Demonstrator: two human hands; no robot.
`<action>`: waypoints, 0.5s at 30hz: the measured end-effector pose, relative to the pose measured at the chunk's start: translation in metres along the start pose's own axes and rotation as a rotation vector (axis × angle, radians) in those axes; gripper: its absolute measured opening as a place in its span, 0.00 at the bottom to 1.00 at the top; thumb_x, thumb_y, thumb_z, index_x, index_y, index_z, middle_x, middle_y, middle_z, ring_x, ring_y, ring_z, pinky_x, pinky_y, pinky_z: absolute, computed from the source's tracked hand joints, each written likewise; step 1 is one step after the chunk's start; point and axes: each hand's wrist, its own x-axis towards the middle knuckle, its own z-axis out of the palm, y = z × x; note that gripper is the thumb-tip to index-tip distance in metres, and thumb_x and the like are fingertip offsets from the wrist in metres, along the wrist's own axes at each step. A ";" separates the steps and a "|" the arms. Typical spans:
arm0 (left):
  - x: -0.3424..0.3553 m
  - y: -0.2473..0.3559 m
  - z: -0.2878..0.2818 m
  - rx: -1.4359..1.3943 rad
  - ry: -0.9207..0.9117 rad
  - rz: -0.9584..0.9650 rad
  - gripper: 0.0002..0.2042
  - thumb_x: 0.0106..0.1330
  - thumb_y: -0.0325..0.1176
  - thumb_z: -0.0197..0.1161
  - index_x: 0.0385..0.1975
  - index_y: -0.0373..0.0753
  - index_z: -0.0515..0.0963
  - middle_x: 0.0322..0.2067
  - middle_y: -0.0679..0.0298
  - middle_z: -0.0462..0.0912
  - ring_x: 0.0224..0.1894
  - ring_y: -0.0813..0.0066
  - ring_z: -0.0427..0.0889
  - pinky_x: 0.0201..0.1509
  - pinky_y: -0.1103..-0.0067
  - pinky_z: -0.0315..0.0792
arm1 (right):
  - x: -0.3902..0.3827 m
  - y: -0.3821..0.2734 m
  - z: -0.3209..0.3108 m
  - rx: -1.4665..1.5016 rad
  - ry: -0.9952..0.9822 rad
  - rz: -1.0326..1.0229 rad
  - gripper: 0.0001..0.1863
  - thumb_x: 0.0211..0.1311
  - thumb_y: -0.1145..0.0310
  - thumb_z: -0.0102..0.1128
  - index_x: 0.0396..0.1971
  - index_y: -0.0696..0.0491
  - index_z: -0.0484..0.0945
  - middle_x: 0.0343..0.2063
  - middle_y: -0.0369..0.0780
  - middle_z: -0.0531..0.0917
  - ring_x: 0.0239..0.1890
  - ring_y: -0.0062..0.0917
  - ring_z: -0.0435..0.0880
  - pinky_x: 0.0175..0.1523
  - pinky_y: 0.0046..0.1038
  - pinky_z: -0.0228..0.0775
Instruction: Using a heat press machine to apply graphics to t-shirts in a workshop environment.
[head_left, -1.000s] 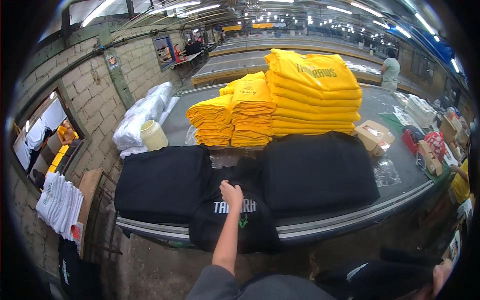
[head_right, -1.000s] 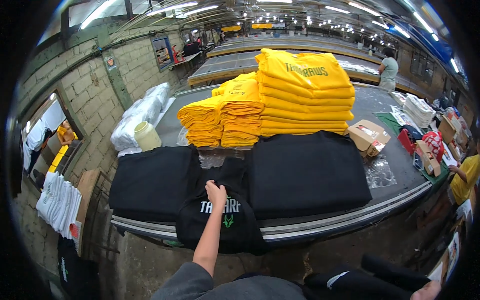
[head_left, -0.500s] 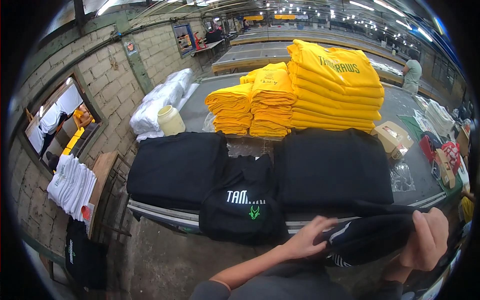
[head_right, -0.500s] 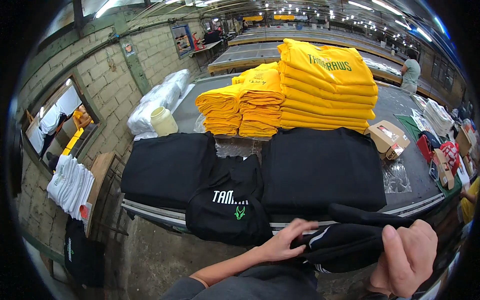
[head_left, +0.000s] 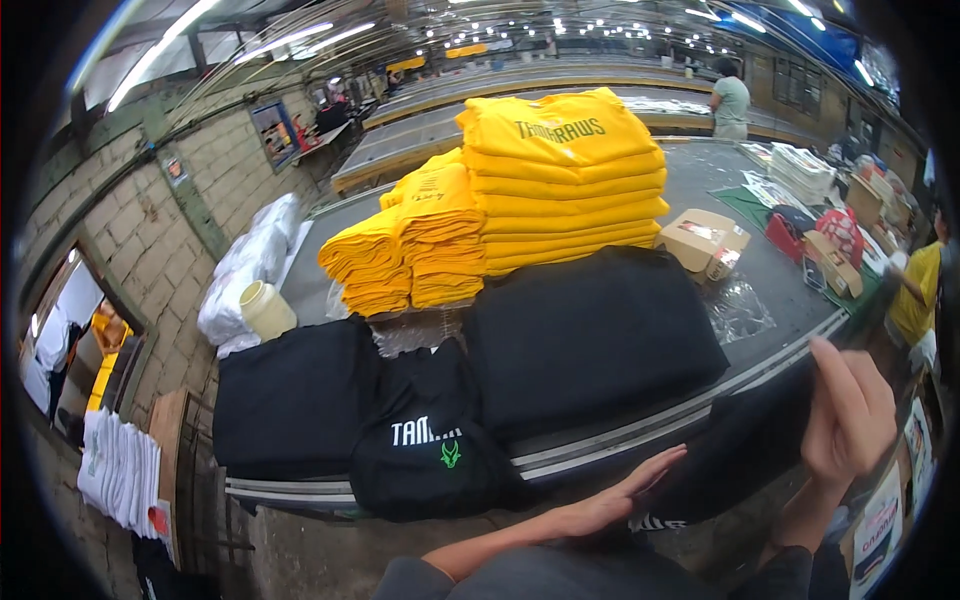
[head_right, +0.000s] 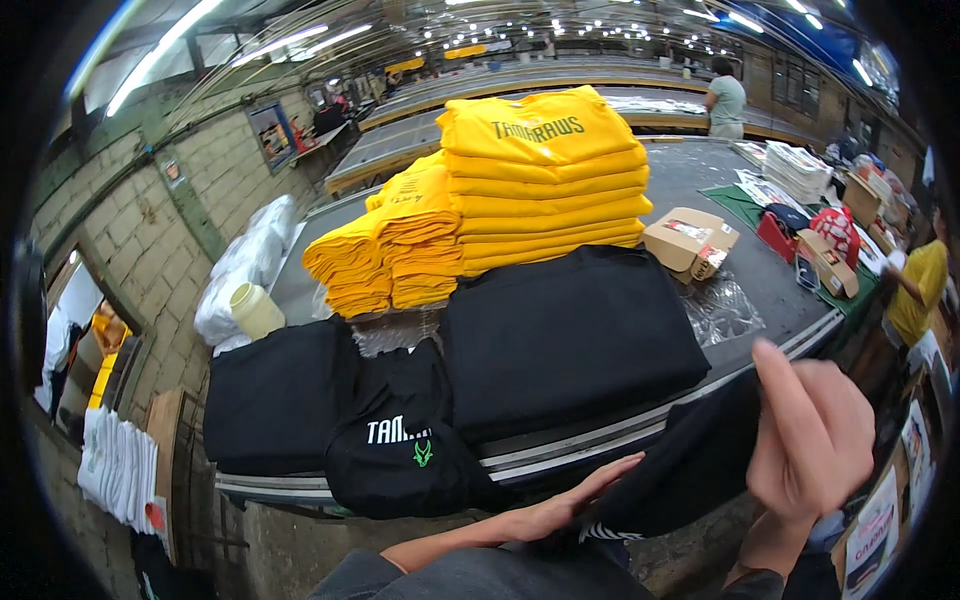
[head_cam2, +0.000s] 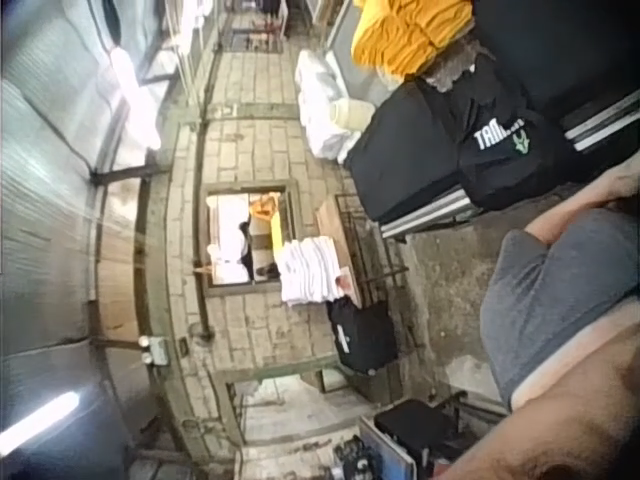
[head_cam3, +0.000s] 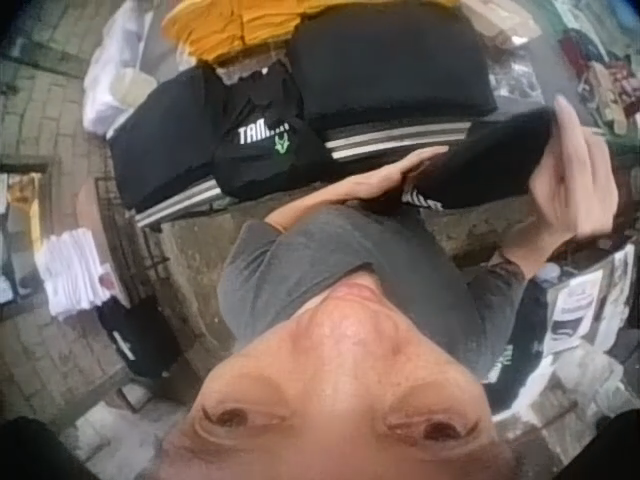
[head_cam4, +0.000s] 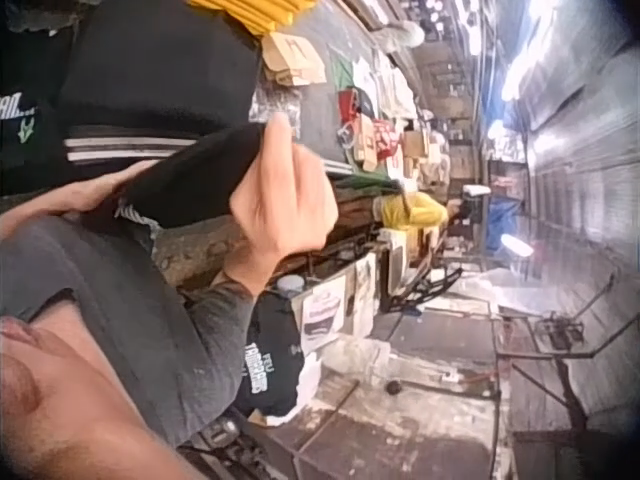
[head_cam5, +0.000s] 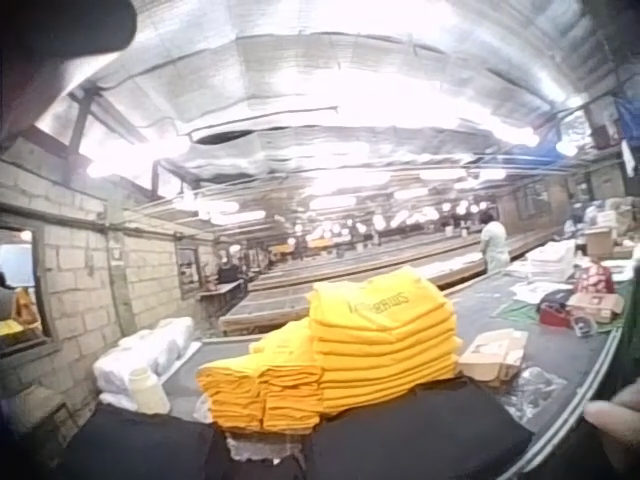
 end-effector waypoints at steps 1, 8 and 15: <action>0.000 0.012 0.000 -0.023 -0.049 0.029 0.44 0.60 0.62 0.45 0.67 0.38 0.37 0.68 0.57 0.32 0.70 0.63 0.30 0.70 0.70 0.30 | -0.001 0.006 0.003 -0.020 -0.038 0.036 0.19 0.32 0.85 0.58 0.32 0.63 0.80 0.17 0.43 0.73 0.17 0.30 0.72 0.24 0.25 0.62; -0.002 -0.002 -0.018 0.624 0.169 -0.224 0.14 0.57 0.21 0.56 0.44 0.32 0.71 0.34 0.60 0.76 0.40 0.73 0.74 0.46 0.79 0.67 | 0.005 -0.022 -0.017 -0.023 0.053 -0.083 0.20 0.31 0.85 0.59 0.33 0.62 0.80 0.18 0.43 0.74 0.19 0.31 0.73 0.25 0.22 0.62; -0.048 0.087 -0.031 0.555 0.674 0.069 0.08 0.51 0.22 0.60 0.31 0.31 0.71 0.31 0.64 0.79 0.39 0.75 0.76 0.44 0.79 0.69 | -0.026 0.033 -0.032 -0.283 0.155 0.090 0.12 0.56 0.88 0.49 0.40 0.68 0.75 0.36 0.48 0.81 0.38 0.32 0.80 0.47 0.26 0.70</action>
